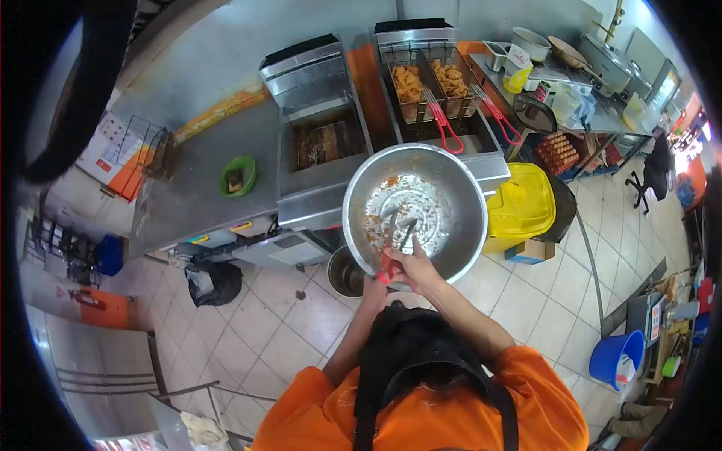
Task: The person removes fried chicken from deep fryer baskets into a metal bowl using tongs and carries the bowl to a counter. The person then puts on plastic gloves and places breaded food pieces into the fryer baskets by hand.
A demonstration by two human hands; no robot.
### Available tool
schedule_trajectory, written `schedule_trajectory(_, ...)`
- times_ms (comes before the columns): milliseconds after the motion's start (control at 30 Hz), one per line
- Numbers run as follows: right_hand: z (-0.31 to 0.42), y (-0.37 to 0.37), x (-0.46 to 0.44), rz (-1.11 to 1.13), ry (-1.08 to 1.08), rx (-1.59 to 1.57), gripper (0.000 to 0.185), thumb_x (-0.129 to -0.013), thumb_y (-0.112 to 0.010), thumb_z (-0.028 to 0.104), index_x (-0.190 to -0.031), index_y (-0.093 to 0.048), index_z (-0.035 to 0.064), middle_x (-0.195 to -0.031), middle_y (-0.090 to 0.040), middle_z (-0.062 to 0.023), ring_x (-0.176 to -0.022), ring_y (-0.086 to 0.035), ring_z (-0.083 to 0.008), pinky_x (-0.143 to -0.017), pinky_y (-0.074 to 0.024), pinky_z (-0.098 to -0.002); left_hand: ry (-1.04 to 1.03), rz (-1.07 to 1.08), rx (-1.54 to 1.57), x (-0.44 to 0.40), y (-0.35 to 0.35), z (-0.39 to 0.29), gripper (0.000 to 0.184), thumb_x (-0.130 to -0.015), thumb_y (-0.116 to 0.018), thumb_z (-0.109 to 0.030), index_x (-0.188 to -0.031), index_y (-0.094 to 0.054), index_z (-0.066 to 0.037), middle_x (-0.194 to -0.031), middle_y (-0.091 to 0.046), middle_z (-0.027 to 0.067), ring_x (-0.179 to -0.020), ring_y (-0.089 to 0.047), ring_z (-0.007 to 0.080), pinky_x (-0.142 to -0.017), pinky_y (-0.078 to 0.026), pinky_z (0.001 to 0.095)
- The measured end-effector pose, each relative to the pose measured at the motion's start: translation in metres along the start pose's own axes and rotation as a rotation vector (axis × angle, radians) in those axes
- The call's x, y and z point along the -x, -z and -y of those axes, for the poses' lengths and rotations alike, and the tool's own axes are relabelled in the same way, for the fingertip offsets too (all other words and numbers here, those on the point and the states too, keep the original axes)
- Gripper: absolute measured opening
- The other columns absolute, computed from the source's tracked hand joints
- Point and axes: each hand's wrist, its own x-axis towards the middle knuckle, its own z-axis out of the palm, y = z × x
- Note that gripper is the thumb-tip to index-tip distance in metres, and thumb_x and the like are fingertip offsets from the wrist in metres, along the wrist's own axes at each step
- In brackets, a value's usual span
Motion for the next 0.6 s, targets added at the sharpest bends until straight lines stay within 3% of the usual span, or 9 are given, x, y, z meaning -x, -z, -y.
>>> schedule_trajectory(67,0.004,-0.022,-0.031,-0.024,-0.049,-0.119,0.072,-0.087,-0.067,0.007,-0.144,-0.023,0.0138,-0.085,-0.06,-0.0083,-0.061,-0.059,-0.0155,-0.049,-0.0532,-0.0318,-0.104,-0.04,-0.001,-0.015,-0.016,-0.021,0.042,-0.098,-0.054,-0.026,-0.131,-0.048,-0.001,-0.124,-0.057,0.0071,-0.109,-0.057,0.0157,-0.091,-0.048,0.0286)
schedule_trajectory(133,-0.01,-0.036,-0.071,-0.06,-0.051,-0.164,0.053,-0.088,-0.067,0.008,-0.129,-0.035,0.0128,-0.086,-0.059,-0.0069,-0.06,-0.058,-0.0158,-0.051,-0.0547,-0.0327,-0.194,-0.087,-0.261,-0.041,0.003,-0.001,0.043,-0.096,-0.052,-0.019,-0.135,-0.046,-0.003,-0.126,-0.056,0.0073,-0.112,-0.056,0.0183,-0.094,-0.046,0.0345)
schedule_trajectory(200,-0.017,-0.051,-0.101,-0.028,0.018,-0.208,0.03,-0.088,-0.066,0.008,-0.109,-0.045,0.0115,-0.087,-0.059,-0.0057,-0.06,-0.058,-0.0166,-0.055,-0.0565,-0.0342,-0.254,-0.159,-0.418,-0.067,0.011,0.011,0.043,-0.096,-0.052,-0.02,-0.135,-0.046,-0.003,-0.126,-0.056,0.0075,-0.112,-0.056,0.0185,-0.094,-0.046,0.0348)
schedule_trajectory(333,-0.014,-0.071,-0.126,-0.105,-0.042,-0.24,0.03,-0.089,-0.066,0.009,-0.112,-0.046,0.0103,-0.086,-0.061,-0.0089,-0.063,-0.063,-0.0218,-0.058,-0.0583,-0.0396,-0.305,-0.298,-0.596,-0.097,0.001,0.009,0.043,-0.095,-0.052,-0.02,-0.134,-0.047,-0.003,-0.125,-0.056,0.0078,-0.112,-0.056,0.019,-0.093,-0.046,0.0354)
schedule_trajectory(433,-0.025,-0.063,-0.141,-0.003,-0.076,-0.302,0.048,-0.088,-0.065,0.006,-0.124,-0.034,0.0111,-0.092,-0.061,-0.0123,-0.064,-0.066,-0.0242,-0.055,-0.0596,-0.0393,-0.318,-0.374,-0.658,-0.11,-0.011,0.005,0.042,-0.095,-0.052,-0.02,-0.134,-0.047,-0.003,-0.125,-0.056,0.008,-0.111,-0.056,0.0194,-0.093,-0.046,0.0359)
schedule_trajectory(600,-0.024,-0.056,-0.157,0.063,-0.11,-0.29,0.045,-0.085,-0.067,0.005,-0.119,-0.037,0.0086,-0.085,-0.061,-0.0148,-0.066,-0.067,-0.0257,-0.053,-0.0589,-0.0401,-0.332,-0.473,-0.726,-0.127,-0.03,0.004,0.042,-0.095,-0.051,-0.021,-0.133,-0.048,-0.003,-0.125,-0.056,0.0084,-0.111,-0.056,0.0201,-0.093,-0.045,0.0367)
